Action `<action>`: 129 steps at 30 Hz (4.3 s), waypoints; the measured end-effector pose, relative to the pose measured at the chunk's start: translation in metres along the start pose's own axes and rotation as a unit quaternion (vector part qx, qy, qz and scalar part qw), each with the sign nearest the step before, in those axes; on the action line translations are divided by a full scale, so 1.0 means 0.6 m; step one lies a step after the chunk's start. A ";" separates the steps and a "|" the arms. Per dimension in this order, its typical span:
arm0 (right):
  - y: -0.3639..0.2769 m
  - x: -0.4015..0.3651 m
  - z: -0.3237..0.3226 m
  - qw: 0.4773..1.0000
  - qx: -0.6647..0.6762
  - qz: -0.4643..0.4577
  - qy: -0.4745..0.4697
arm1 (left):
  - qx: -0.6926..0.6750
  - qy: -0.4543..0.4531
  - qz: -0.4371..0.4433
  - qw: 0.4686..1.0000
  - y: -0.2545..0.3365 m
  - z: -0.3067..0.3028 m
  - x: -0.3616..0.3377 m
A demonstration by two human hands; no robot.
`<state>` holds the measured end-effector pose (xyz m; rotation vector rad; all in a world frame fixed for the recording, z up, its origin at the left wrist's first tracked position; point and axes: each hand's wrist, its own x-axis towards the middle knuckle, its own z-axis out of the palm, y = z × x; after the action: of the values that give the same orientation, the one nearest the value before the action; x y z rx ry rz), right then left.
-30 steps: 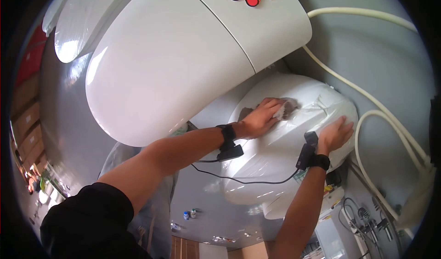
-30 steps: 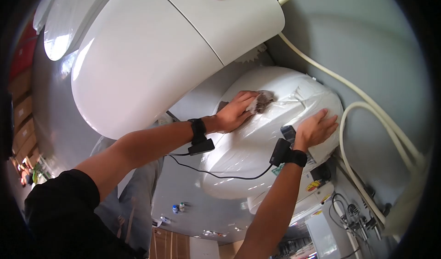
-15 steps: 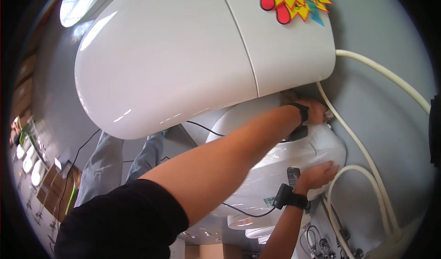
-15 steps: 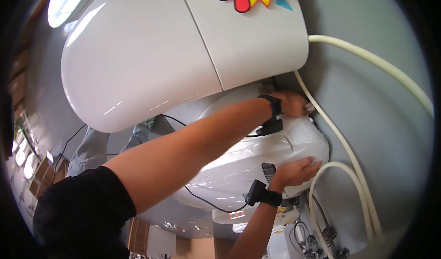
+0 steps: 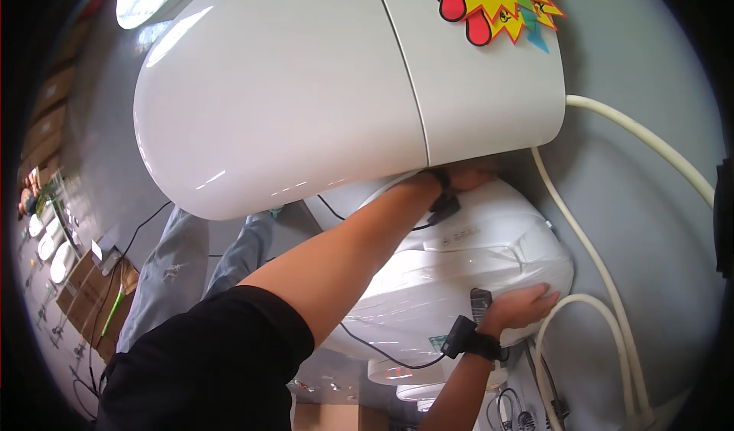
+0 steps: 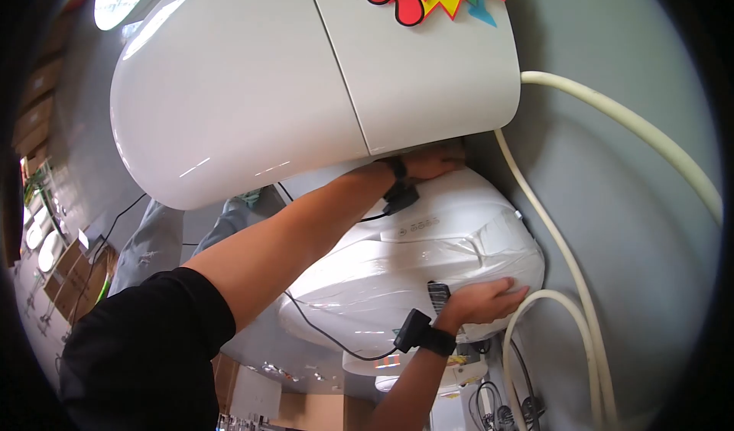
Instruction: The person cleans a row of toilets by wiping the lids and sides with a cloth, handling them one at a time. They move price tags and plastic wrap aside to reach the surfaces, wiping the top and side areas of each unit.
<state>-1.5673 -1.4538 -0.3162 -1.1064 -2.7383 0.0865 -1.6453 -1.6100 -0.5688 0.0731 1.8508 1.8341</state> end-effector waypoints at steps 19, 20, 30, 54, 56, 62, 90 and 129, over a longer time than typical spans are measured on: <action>0.013 0.002 0.008 1.000 -0.012 -0.011 0.014 | -0.034 -0.167 0.052 0.984 0.188 0.044 0.104; 0.025 0.006 0.012 0.999 -0.018 -0.030 0.027 | -0.044 -0.175 0.103 0.978 0.157 0.054 0.122; 0.020 -0.002 0.006 0.998 -0.002 -0.060 0.026 | -0.025 -0.085 -0.054 0.995 0.040 -0.007 0.057; 0.005 0.004 0.002 0.999 0.003 -0.032 0.040 | -0.286 0.270 -0.398 0.828 -0.183 0.130 -0.654; 0.015 0.012 0.005 0.998 0.013 -0.048 0.035 | -0.318 0.292 -0.406 0.806 -0.175 0.155 -0.689; 0.049 0.049 0.022 0.995 0.005 -0.092 0.035 | -0.321 0.267 -0.502 0.757 -0.183 0.203 -0.781; 0.055 0.117 0.009 0.994 -0.021 -0.102 -0.035 | -0.271 0.182 -0.271 0.905 -0.241 -0.005 -0.465; 0.101 0.163 0.031 0.913 -0.278 -0.297 0.029 | -0.189 0.004 -0.075 0.979 -0.157 0.058 -0.832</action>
<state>-1.5986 -1.3419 -0.3272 -0.2885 -2.9802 -0.8344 -1.1724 -1.7831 -0.4933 -0.2037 1.4378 2.0428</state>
